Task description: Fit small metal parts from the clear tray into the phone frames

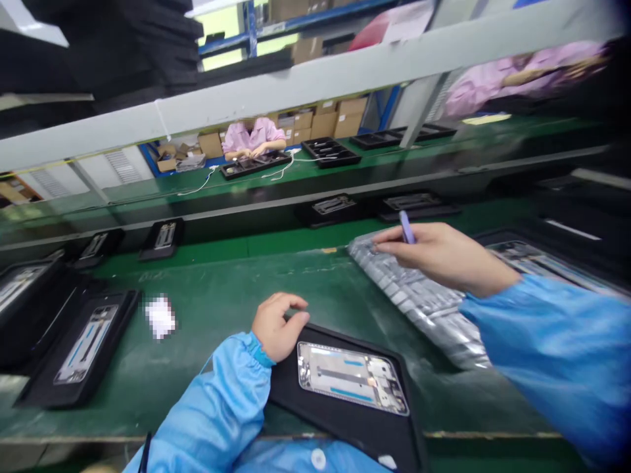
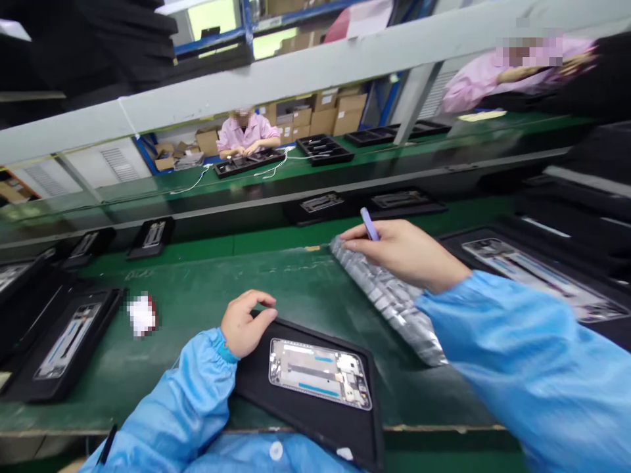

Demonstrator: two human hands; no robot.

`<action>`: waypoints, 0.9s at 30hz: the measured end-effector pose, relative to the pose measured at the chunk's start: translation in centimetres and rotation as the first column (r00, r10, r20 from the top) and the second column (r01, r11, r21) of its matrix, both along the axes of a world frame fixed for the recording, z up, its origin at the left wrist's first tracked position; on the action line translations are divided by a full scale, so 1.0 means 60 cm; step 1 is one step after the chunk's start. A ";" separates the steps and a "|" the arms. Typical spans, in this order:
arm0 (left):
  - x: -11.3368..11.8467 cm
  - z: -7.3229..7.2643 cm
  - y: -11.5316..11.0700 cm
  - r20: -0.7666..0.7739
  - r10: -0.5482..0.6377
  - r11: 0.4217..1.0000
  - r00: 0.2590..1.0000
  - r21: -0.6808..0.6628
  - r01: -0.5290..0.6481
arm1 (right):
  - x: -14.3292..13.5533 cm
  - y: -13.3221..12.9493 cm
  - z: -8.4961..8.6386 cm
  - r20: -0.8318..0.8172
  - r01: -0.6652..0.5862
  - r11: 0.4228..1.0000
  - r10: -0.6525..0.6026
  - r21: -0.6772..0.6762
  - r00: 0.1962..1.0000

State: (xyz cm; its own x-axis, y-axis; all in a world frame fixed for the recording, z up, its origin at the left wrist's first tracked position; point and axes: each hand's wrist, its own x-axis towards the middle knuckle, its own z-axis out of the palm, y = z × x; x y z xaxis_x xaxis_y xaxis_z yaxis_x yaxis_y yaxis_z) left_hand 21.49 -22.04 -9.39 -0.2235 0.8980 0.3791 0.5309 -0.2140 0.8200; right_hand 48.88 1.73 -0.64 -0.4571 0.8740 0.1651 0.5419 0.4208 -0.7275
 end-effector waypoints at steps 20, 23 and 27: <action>0.005 -0.031 -0.077 -0.043 -0.118 0.991 0.992 -0.064 0.115 | -0.108 -0.272 -0.130 -0.263 -0.441 0.785 0.357 -0.436 0.896; 0.017 -0.038 -0.083 -0.079 -0.077 0.996 0.994 -0.043 0.074 | -0.083 -0.293 -0.136 -0.110 -0.393 0.918 0.395 0.045 0.912; 0.036 -0.047 -0.091 -0.103 -0.092 0.996 0.990 0.006 0.093 | -0.066 -0.328 -0.154 -0.049 -0.378 0.824 0.437 0.423 0.898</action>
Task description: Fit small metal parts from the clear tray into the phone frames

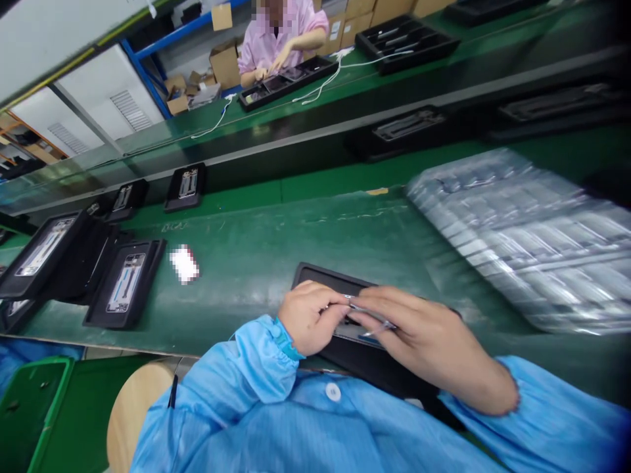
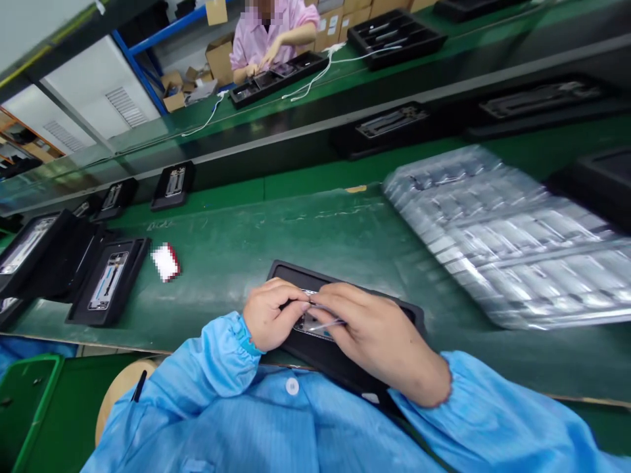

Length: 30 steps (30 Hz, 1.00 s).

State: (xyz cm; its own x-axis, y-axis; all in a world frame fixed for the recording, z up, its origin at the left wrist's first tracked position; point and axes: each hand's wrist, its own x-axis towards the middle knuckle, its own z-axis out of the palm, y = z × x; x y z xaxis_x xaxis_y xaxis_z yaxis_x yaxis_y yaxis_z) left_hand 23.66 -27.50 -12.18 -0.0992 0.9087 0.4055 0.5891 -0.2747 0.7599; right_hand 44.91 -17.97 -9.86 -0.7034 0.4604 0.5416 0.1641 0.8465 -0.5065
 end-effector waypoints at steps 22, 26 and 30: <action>-0.021 0.005 0.016 -0.341 -0.205 0.904 0.918 -0.424 0.044 | 0.142 0.046 -0.076 0.328 0.084 0.967 -0.162 0.241 0.931; -0.023 0.008 0.016 -0.323 -0.219 0.899 0.921 -0.433 0.062 | 0.139 0.039 -0.078 0.334 0.064 0.957 -0.161 0.284 0.929; -0.024 0.008 0.016 -0.321 -0.210 0.903 0.924 -0.425 0.057 | 0.113 0.036 -0.086 0.372 0.021 0.939 -0.157 0.344 0.915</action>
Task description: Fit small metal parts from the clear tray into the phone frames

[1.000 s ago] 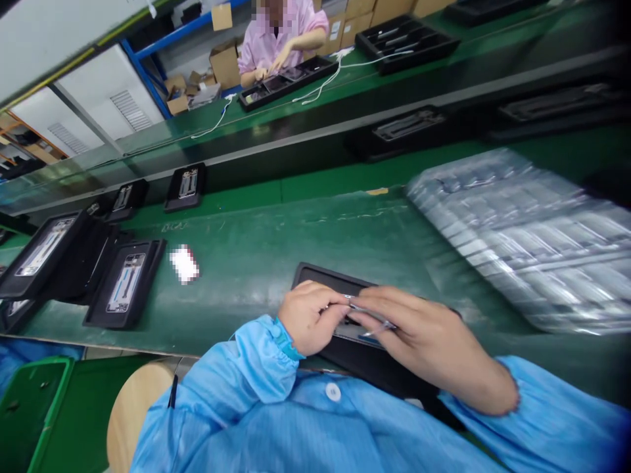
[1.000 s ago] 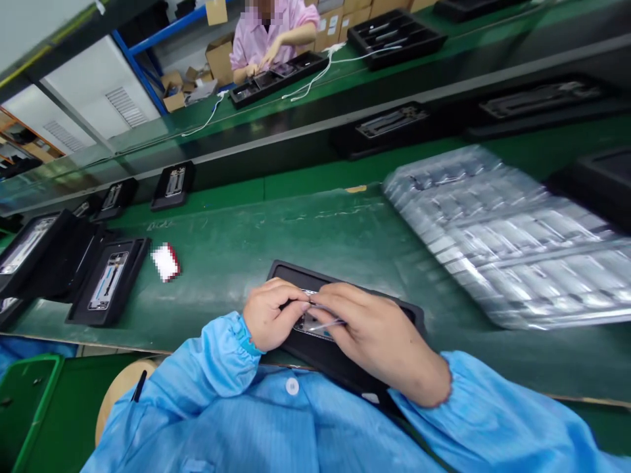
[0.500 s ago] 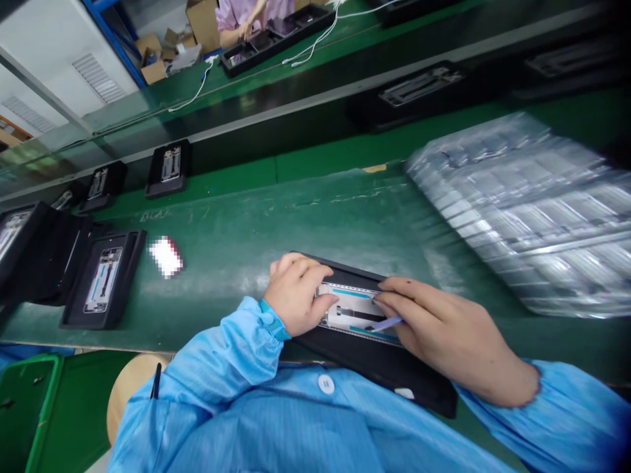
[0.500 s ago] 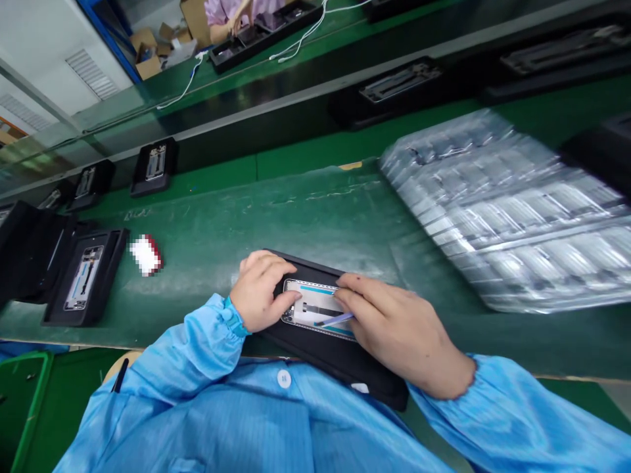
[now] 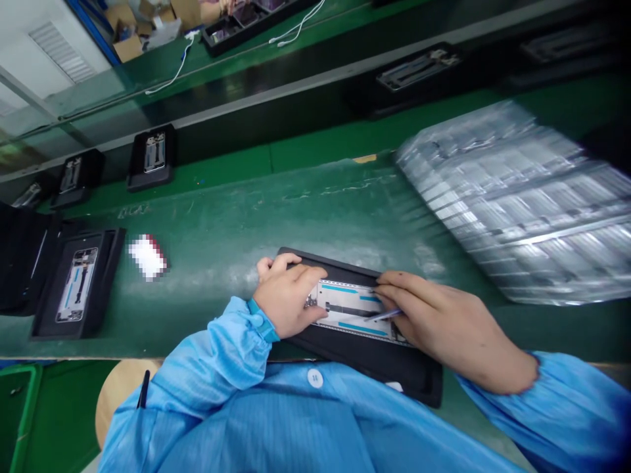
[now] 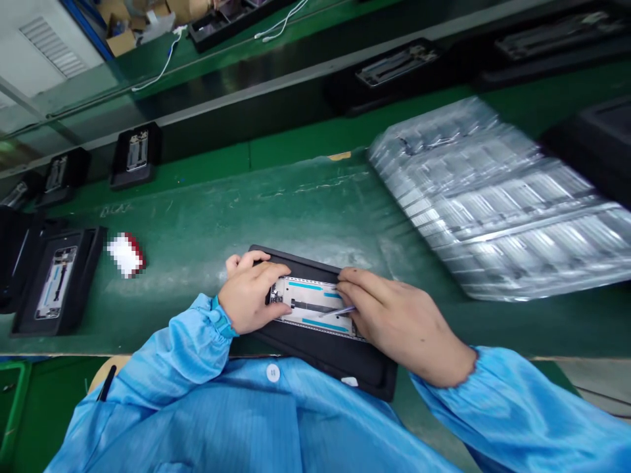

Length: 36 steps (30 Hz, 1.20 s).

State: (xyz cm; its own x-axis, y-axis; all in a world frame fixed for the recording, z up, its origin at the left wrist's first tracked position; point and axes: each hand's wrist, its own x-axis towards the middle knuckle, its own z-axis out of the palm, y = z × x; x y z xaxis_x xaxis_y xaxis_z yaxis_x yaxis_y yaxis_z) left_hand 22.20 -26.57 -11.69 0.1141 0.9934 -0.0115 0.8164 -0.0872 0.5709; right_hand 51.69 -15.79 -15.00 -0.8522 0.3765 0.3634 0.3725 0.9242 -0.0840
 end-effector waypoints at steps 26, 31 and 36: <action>0.002 -0.001 0.000 0.009 -0.014 1.000 1.000 0.013 0.014 | -0.001 0.001 -0.009 0.057 -0.026 0.998 0.029 -0.052 0.998; 0.002 -0.003 -0.001 0.015 -0.017 1.000 1.000 0.022 0.017 | 0.000 -0.012 -0.004 0.011 0.003 0.996 -0.002 -0.095 1.000; 0.002 -0.002 -0.001 0.003 -0.016 1.000 1.000 0.024 0.016 | -0.009 -0.017 0.001 0.018 -0.002 1.000 0.002 0.002 1.000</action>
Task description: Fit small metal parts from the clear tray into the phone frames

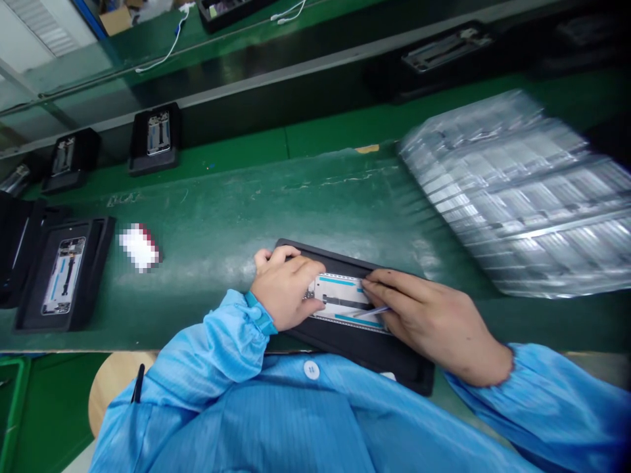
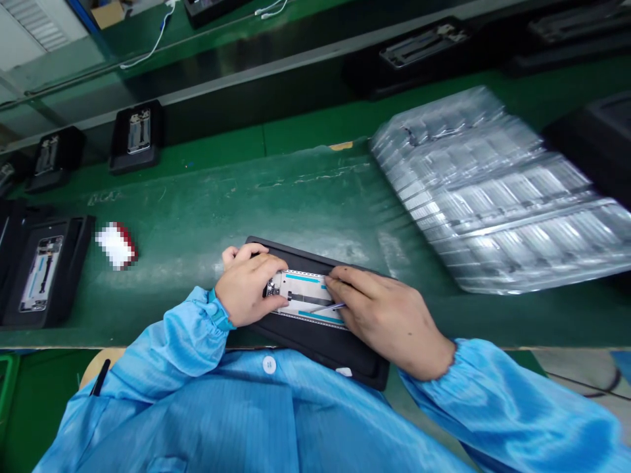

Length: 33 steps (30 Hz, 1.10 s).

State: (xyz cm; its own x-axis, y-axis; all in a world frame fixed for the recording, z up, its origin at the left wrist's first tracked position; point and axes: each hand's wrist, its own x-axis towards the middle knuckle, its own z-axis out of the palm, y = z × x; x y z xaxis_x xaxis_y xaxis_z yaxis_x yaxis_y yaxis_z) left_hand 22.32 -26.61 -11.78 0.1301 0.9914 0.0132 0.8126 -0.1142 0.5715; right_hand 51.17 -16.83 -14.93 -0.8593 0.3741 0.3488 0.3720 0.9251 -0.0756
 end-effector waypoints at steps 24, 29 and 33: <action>0.001 0.016 0.003 -0.054 -0.009 0.997 0.999 -0.072 0.006 | -0.008 -0.014 -0.003 -0.019 0.039 0.998 -0.038 0.052 0.999; 0.001 0.016 0.003 -0.062 -0.013 0.996 0.998 -0.092 0.008 | -0.009 -0.014 0.007 -0.011 0.036 0.998 -0.036 0.054 0.999; 0.002 0.016 0.004 -0.056 -0.008 0.996 0.998 -0.087 0.003 | -0.017 -0.018 0.020 0.045 0.026 0.998 -0.029 0.051 0.999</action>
State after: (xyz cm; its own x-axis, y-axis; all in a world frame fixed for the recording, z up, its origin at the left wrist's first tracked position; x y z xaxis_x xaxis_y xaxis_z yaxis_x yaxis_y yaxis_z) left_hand 22.42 -26.38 -10.81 0.1338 0.9878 -0.0803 0.8434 -0.0710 0.5325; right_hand 50.14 -17.93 -13.72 -0.8644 0.3806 0.3287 0.3993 0.9168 -0.0116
